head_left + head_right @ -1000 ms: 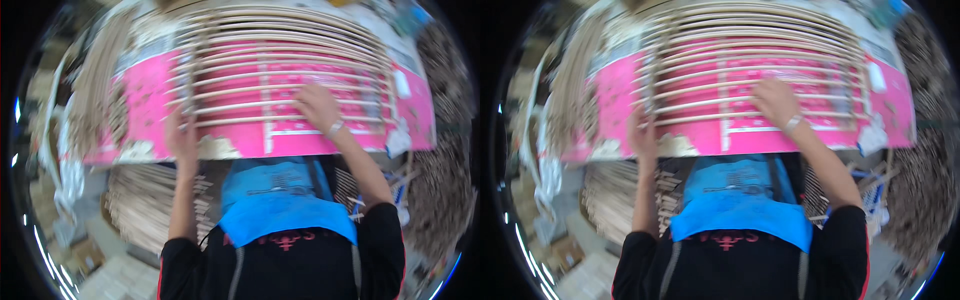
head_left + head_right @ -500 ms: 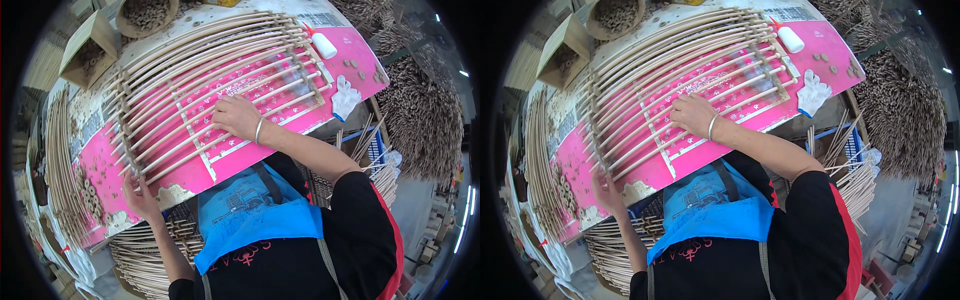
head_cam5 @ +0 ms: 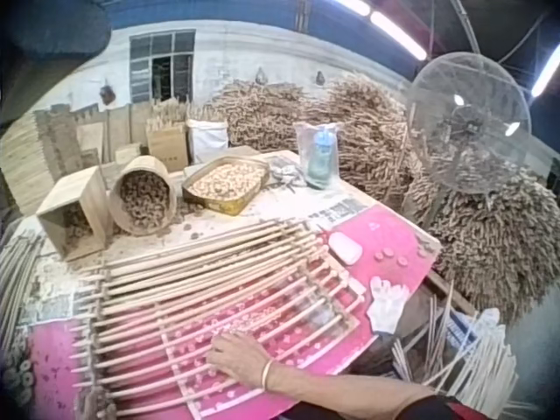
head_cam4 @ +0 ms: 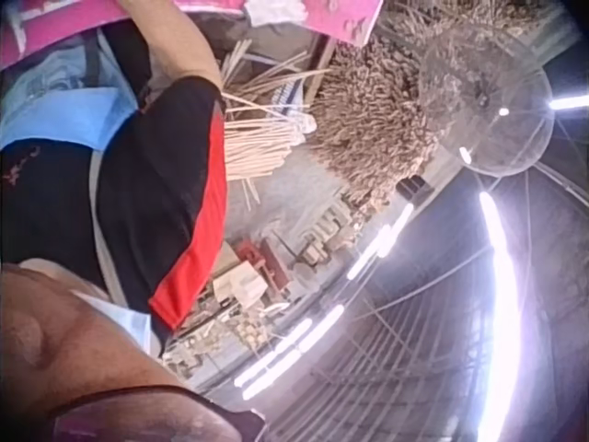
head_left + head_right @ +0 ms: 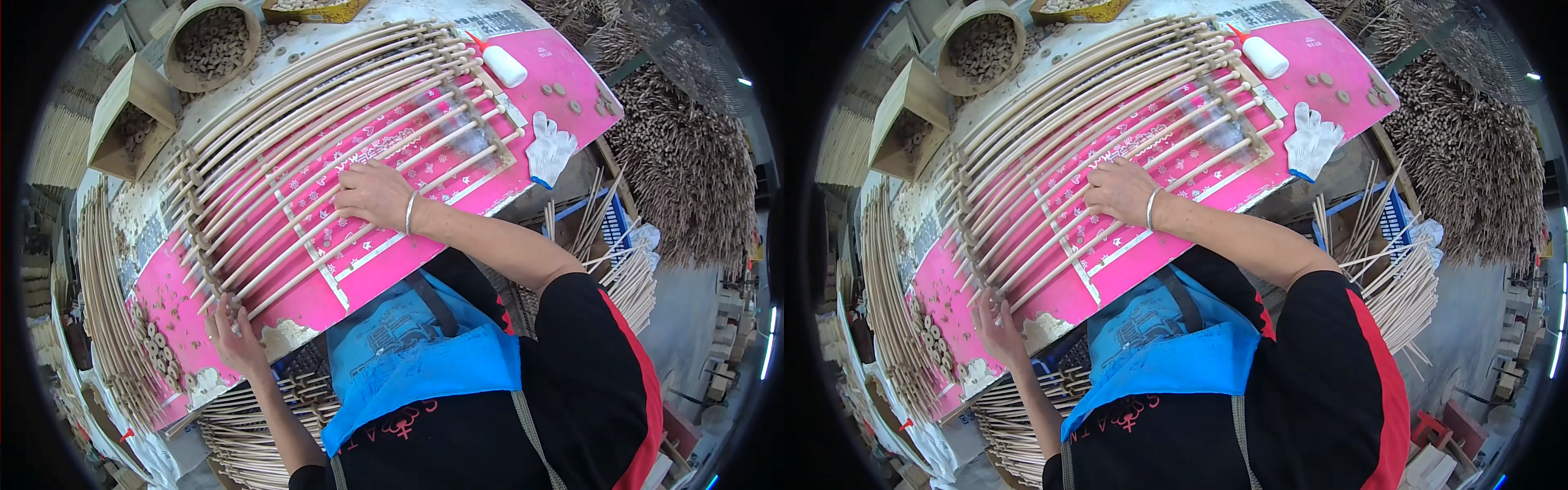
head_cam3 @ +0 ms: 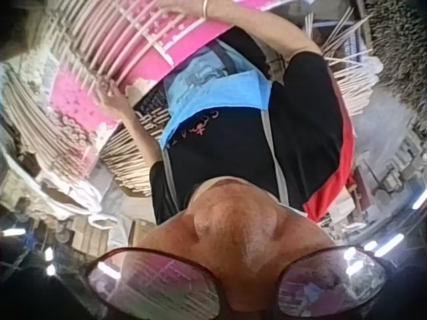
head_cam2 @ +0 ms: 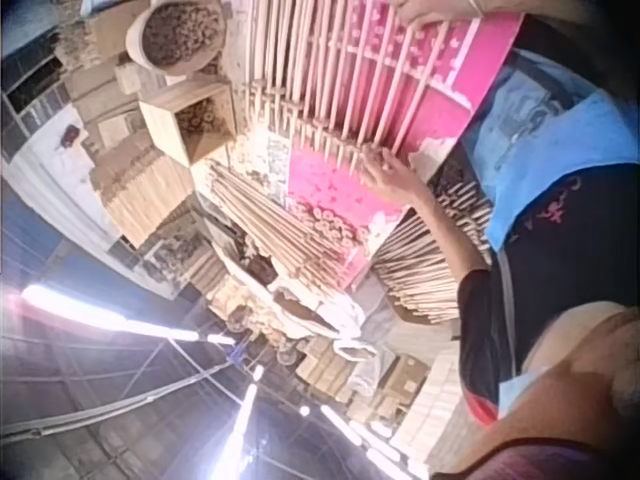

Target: Assembling a curved wooden slat structure by applying glue and positioning small wooden components.

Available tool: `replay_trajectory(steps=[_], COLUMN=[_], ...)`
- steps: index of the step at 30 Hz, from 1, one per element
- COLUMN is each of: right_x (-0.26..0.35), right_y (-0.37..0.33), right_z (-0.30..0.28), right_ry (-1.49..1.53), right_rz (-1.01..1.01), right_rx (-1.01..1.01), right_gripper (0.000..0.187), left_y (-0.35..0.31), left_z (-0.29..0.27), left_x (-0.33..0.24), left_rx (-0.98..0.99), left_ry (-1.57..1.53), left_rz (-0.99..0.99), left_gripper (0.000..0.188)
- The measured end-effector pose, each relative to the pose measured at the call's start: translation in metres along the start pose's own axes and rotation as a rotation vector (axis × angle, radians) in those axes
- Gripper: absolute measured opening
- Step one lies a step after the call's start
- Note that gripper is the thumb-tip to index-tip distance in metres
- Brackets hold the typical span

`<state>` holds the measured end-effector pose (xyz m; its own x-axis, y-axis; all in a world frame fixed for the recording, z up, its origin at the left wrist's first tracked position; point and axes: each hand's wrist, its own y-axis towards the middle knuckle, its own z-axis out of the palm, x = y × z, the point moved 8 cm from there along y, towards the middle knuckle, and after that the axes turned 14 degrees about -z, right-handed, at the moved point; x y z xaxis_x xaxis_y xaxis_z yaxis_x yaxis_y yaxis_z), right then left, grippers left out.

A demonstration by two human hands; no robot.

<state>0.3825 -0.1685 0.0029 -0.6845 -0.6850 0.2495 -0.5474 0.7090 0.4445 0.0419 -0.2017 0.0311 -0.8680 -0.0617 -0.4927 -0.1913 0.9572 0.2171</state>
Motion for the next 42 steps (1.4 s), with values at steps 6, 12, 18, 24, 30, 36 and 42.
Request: replay_trajectory(steps=[6,12,18,24,30,36,42], right_x=[-0.008,0.0,0.005,0.004,0.005,0.003,0.002], right_y=[-0.011,-0.005,0.0,-0.001,-0.002,-0.001,-0.001], right_z=[-0.015,-0.018,-0.023,-0.021,-0.023,-0.023,-0.023], right_ry=[-0.01,-0.003,-0.011,-0.018,-0.006,0.02,0.016], right_rz=[-0.084,-0.04,-0.061,-0.06,-0.063,-0.059,-0.065], right_rx=[-0.093,-0.014,-0.015,0.0,-0.027,-0.049,-0.05], right_gripper=[0.018,0.015,0.013,0.012,0.011,0.01,0.01], left_y=[0.014,0.004,0.004,0.005,0.006,0.008,0.008], left_z=[0.019,0.002,0.0,0.001,-0.006,-0.002,-0.005], left_x=[0.007,-0.004,-0.001,-0.001,-0.003,0.009,0.008], left_rx=[0.047,-0.042,-0.061,-0.061,-0.081,-0.056,-0.035], left_ry=[-0.028,-0.017,0.026,0.05,0.202,0.162,0.136], left_rz=[0.042,0.054,0.05,0.079,0.151,0.113,0.103], left_gripper=[0.042,0.035,0.035,0.036,0.037,0.039,0.04])
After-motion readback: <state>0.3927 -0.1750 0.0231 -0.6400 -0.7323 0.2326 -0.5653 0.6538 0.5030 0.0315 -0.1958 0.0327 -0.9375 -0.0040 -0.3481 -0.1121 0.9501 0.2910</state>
